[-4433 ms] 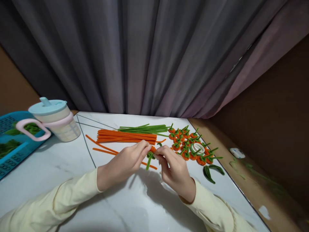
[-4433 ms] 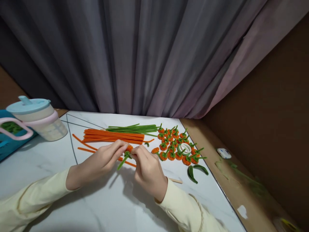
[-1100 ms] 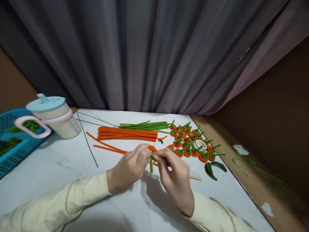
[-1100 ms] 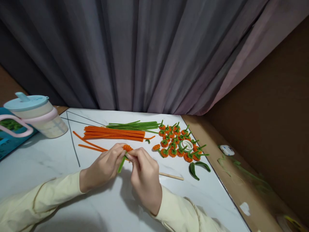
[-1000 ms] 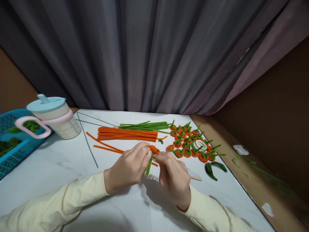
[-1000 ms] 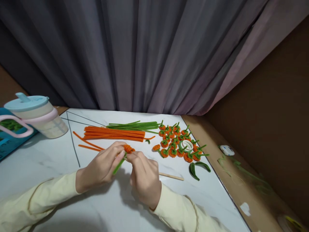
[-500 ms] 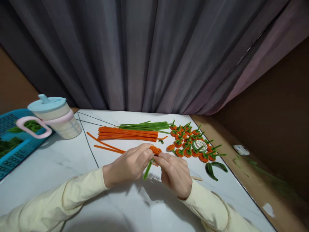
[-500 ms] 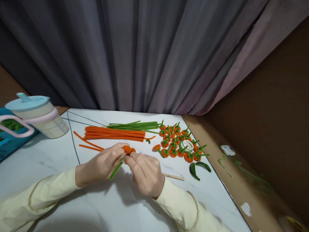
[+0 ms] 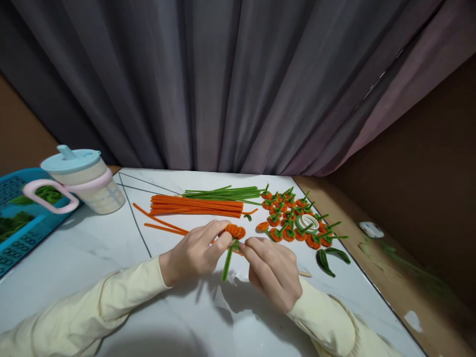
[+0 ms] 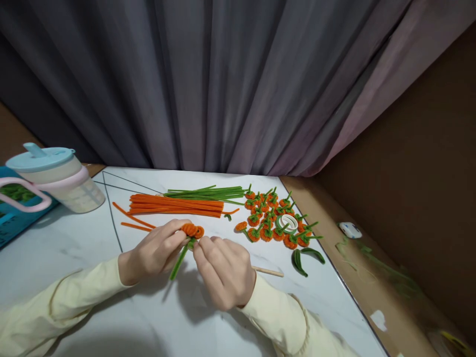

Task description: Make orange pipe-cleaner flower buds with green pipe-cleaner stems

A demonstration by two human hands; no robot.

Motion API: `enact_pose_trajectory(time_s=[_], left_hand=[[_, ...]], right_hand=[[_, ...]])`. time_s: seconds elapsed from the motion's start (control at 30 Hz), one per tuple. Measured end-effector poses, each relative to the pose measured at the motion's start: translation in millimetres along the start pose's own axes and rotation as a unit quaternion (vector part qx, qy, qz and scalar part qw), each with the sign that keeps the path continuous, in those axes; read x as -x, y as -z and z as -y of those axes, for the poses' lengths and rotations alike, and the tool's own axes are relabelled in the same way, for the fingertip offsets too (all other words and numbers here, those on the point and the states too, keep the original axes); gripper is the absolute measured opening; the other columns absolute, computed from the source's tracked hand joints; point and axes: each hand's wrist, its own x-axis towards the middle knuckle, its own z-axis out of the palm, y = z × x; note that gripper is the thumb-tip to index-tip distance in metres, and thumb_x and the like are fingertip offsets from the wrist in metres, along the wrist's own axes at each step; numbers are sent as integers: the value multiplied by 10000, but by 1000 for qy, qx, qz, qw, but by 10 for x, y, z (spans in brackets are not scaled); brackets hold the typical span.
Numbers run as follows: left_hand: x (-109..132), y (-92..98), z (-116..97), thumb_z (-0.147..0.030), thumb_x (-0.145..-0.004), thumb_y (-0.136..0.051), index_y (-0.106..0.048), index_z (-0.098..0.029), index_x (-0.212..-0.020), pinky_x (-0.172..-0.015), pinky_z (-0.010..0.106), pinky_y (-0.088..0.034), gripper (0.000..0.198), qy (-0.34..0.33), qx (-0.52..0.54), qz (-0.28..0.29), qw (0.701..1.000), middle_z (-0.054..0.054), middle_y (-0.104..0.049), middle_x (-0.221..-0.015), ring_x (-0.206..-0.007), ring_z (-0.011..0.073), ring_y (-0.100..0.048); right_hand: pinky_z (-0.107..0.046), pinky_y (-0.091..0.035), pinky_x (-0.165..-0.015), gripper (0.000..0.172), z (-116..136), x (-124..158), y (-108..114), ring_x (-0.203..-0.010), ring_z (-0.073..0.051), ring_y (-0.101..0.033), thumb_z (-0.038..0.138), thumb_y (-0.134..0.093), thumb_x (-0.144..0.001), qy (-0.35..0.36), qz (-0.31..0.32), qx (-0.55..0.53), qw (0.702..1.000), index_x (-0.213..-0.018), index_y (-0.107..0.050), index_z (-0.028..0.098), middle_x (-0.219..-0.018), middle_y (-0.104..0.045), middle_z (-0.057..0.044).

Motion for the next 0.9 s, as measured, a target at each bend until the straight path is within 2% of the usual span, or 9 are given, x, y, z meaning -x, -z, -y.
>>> enact_pose_trajectory(time_s=[0.07,0.17,0.27,0.37,0.47,0.67,0.9], left_hand=[[-1,0,-1,-75,-883,-359,-444,-155,-912,-512,247,-506,120,-2,0,-5,1000,100,-590,-818,-653,152,-561],[0,-3,1,-70,-886,-355,-443,-149,-920,-505,251,-496,123,-1,-12,-15,1000,103,-588,-812,-637,152,-550],[2,1,1,-61,-880,-362,-442,-146,-923,-474,242,-466,124,4,-32,-11,999,78,-575,-752,-599,147,-528],[12,4,-5,-37,-862,-365,-444,-139,-924,-486,242,-462,144,10,-47,9,999,64,-563,-711,-598,151,-529],[32,-12,-19,-27,-858,-348,-448,-136,-922,-497,244,-466,162,7,-61,31,998,60,-561,-699,-612,157,-540],[73,-66,-58,-45,-871,-327,-460,-131,-910,-479,255,-467,163,16,-82,68,994,60,-561,-673,-600,173,-544],[80,-63,-75,-53,-887,-298,-463,-140,-903,-480,240,-463,187,-1,-99,55,994,51,-553,-672,-588,162,-533]], right_hand=[[-290,-445,-480,220,-2,-3,-4,-654,-198,-614,70,-401,-878,-1,0,0,1000,-997,-586,88,-747,-676,-134],[-282,-466,-531,230,24,4,-37,-700,-188,-619,47,-409,-873,-52,4,-3,999,-1027,-575,89,-826,-679,-137],[-284,-462,-567,234,73,-16,-46,-770,-200,-625,52,-392,-892,-90,44,5,995,-1049,-564,75,-887,-671,-146],[-266,-445,-541,217,107,-64,-14,-745,-184,-617,66,-378,-909,-158,100,-38,982,-1025,-560,90,-872,-650,-117],[-249,-454,-547,198,107,-93,11,-669,-159,-580,59,-378,-902,-225,138,-121,957,-962,-559,111,-803,-609,-81],[-209,-417,-503,221,76,-108,-22,-557,-120,-518,30,-385,-837,-305,124,-221,918,-792,-565,150,-658,-570,-25],[-194,-370,-422,192,81,-188,-24,-453,-96,-478,122,-499,-789,-464,129,-304,822,-630,-602,154,-527,-561,2]])
